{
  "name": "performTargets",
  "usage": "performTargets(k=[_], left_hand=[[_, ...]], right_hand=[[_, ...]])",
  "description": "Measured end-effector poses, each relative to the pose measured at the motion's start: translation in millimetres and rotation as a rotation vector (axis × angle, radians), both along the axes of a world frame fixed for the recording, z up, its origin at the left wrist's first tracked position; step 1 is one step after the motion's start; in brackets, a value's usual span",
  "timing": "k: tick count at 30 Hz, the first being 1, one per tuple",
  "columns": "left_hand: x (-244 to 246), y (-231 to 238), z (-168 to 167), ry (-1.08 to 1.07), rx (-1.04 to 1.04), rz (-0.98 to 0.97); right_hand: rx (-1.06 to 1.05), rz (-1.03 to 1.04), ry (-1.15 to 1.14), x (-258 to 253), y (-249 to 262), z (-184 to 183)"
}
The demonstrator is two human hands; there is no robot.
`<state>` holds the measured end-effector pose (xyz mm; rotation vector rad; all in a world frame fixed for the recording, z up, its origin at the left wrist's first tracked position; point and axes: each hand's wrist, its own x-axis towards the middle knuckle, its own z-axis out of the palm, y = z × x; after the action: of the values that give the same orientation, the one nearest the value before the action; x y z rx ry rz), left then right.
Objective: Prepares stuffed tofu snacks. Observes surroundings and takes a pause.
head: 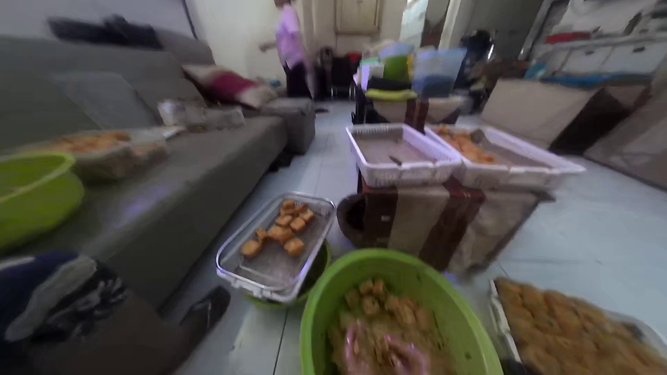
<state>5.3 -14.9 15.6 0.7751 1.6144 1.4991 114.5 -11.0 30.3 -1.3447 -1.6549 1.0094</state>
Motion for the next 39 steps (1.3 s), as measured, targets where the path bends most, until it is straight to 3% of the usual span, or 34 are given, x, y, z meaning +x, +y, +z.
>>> performTargets(k=[5,9,14,16,21,26,29,31,35,39], left_hand=[[-1,7,-17,-0.053,0.146,-0.074],[-2,10,-19,-0.111,0.170,-0.008],[-3,14,-33,-0.197,0.470,-0.055],[-6,14,-29,-0.138,0.479,-0.080],[-6,11,-19,0.016,0.262,-0.024],[-6,12,-8,-0.115,0.020,0.128],[-3,13,-14,-0.190,0.060,0.160],[-4,13,-22,-0.197,0.145,0.140],[-7,11,-33,-0.277,0.406,0.008],[-8,15,-33,-0.158,0.535,-0.081]], right_hand=[[-0.129,-0.091,-0.118,-12,10,28],[-0.193,0.000,-0.044,-14,1,38],[-0.492,0.009,0.254,-6,0,38],[-0.573,-0.019,0.425,-2,1,36],[-0.142,0.003,-0.010,2,7,34],[-0.039,0.059,-0.096,3,10,31],[0.070,0.175,-0.215,-5,-3,20],[0.073,0.149,-0.277,-12,-12,17],[0.064,0.026,-0.092,-21,-11,9],[-0.304,0.016,0.256,-14,7,21]])
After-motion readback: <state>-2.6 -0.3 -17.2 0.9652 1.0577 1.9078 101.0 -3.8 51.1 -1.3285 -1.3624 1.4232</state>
